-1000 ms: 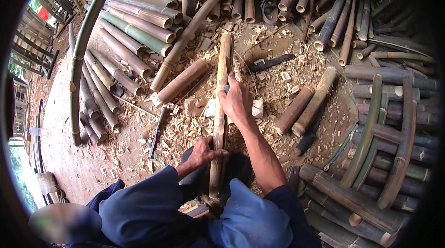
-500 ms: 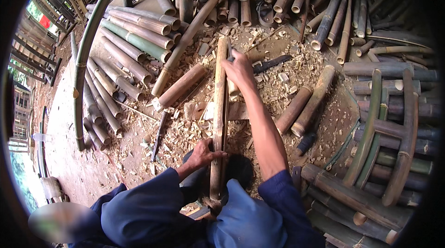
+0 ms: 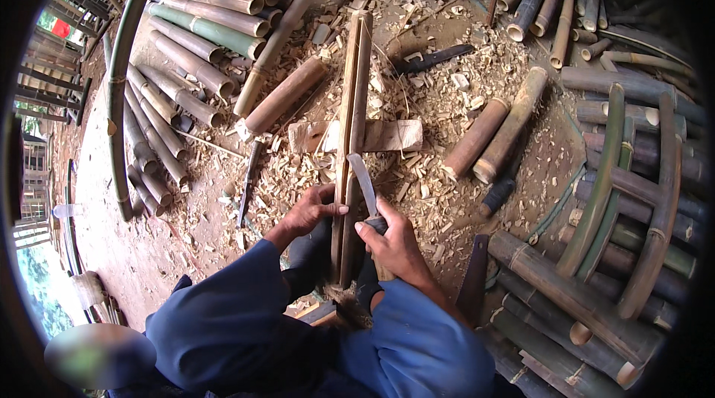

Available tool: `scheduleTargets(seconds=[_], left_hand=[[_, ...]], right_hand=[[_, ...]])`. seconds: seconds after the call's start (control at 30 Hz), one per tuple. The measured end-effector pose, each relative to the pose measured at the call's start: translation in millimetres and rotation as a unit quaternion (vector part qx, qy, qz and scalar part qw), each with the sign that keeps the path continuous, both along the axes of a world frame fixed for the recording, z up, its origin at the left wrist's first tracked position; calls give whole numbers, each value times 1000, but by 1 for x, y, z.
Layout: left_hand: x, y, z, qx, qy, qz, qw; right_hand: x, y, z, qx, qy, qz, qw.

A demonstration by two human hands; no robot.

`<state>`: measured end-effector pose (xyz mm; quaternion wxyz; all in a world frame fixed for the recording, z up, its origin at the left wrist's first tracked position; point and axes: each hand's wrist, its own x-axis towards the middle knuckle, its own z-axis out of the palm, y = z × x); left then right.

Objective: The person carves and shapes a bamboo pole using a knife, then uses a thin bamboo strip to measure the distance between the carved segments.

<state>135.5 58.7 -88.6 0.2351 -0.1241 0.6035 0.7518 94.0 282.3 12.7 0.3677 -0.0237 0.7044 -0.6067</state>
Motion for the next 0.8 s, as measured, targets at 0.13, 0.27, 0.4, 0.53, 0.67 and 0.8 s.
scheduleTargets(seconds=[0.13,0.27,0.4,0.53,0.67,0.8], left_hand=[[-3,6,10,-21,-13,2,1000],[0,9,6,-50,-1,8,999],[-3,12,13,-48,-8,0,999],[-1,8,7,-62,-9,-24,998],[0,9,3,-29,-4,-23,999],[6,8,-6,-36,-14,-13,999]], right_hand=[[14,9,-12,87,116,39,989],[18,9,-7,127,101,95,982],[19,10,-10,126,121,75,982],[2,-2,-8,104,115,54,986],[-6,2,-11,93,105,61,988],[-5,3,-9,94,93,63,989]])
